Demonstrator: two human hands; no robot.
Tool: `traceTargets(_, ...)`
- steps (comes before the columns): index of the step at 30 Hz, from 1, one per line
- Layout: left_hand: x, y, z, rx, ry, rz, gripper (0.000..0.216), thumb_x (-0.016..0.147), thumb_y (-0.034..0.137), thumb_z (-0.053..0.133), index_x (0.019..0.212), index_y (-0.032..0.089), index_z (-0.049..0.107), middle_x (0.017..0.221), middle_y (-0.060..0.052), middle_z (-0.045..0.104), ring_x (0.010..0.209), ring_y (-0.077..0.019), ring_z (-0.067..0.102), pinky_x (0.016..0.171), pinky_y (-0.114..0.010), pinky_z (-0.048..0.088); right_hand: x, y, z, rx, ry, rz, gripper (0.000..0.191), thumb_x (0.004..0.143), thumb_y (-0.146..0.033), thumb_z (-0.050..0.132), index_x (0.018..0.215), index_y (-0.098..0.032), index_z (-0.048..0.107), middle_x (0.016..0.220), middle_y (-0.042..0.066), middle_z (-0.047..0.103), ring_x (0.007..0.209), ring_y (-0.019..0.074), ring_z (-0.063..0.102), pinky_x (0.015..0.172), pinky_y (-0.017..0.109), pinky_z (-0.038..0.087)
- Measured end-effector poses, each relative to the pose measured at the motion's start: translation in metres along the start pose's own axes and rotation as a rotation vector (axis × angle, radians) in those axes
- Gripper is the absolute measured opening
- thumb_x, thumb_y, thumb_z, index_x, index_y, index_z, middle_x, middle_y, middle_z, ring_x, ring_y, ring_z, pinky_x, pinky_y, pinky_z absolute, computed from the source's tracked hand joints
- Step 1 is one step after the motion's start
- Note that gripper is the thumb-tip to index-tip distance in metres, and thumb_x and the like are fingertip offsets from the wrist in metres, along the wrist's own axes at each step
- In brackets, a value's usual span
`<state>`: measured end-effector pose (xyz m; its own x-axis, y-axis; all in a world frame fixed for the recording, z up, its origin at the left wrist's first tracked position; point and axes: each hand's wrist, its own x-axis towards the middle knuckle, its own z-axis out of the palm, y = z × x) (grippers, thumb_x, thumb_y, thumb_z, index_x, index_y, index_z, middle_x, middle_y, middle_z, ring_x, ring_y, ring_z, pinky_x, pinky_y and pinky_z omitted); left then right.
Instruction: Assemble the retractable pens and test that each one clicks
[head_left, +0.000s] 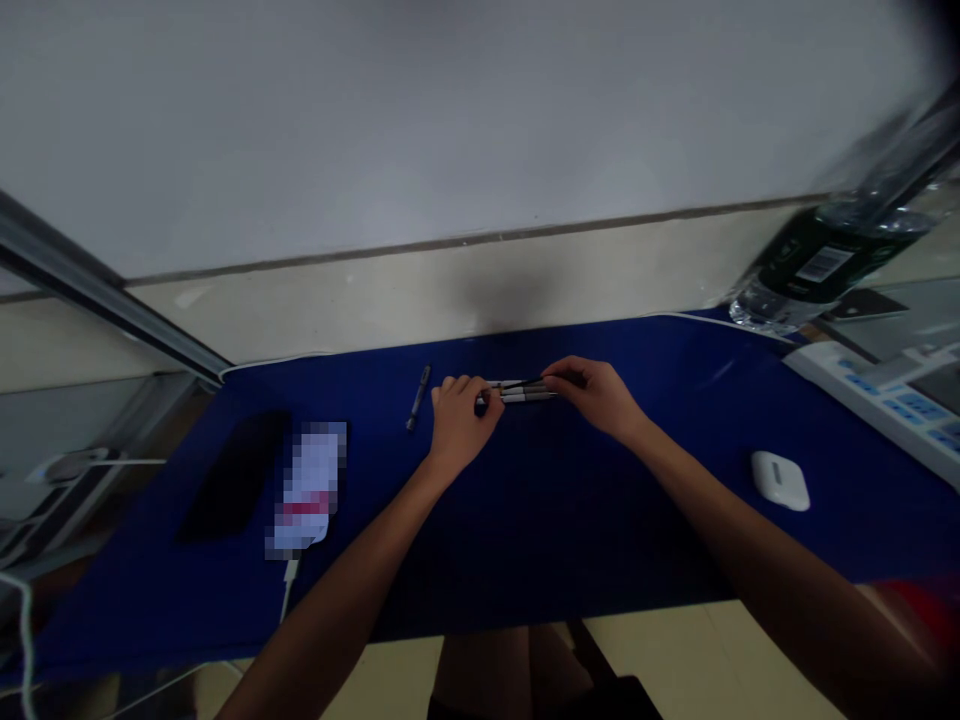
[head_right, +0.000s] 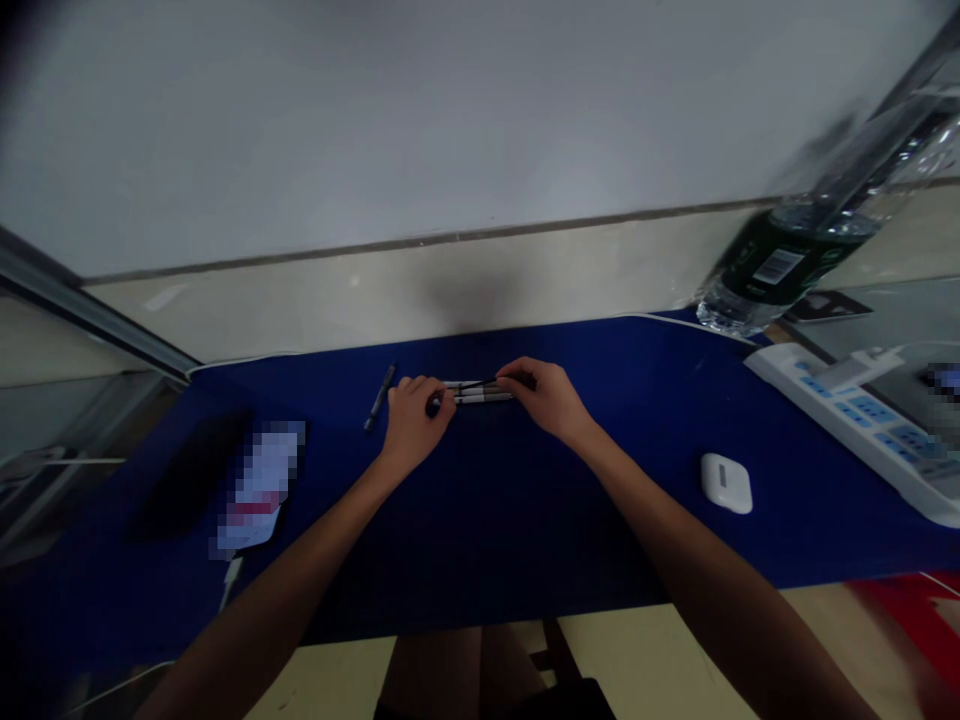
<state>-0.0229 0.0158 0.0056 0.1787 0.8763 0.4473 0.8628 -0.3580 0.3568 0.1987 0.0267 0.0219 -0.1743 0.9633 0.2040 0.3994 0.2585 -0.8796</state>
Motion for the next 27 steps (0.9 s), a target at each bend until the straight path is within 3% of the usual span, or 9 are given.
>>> traceTargets(7,-0.0009,0.0010,-0.0006,-0.010,-0.003,-0.002,0.018,0.091,0.031,0.052,0.077,0.021,0.058,0.076,0.000,0.059,0.082,-0.0191,0.050,0.075,-0.035,0.031,-0.0023,-0.0036,-0.0028,-0.027,-0.027,0.062,0.056,0.092,-0.059,0.042,0.062,-0.017,0.063,0.053,0.002,0.057,0.050,0.0115,0.049,0.051,0.025,0.037)
traceTargets(12,-0.0006,0.0015,-0.0009,-0.004,-0.013,-0.006,0.018,0.091,0.031,0.051,0.078,0.021,0.058,0.078,0.000,0.060,0.084,-0.0194,0.050,0.076,-0.035,0.031,-0.0019,-0.0038,-0.0022,-0.033,-0.017,0.045,0.047,0.088,-0.056,0.050,0.067,-0.017,0.064,0.058,0.001,0.058,0.050,0.0108,0.045,0.048,0.025,0.032)
traceTargets(27,-0.0003,0.0014,-0.0007,0.012,-0.011,-0.013,0.017,0.091,0.032,0.052,0.078,0.021,0.058,0.078,-0.001,0.060,0.084,-0.0204,0.051,0.076,-0.035,0.031,0.0011,0.0016,-0.0008,0.080,-0.011,-0.011,0.023,0.082,-0.039,0.063,0.089,-0.018,0.068,0.077,0.003,0.066,0.066,0.0152,0.058,0.060,0.027,0.043)
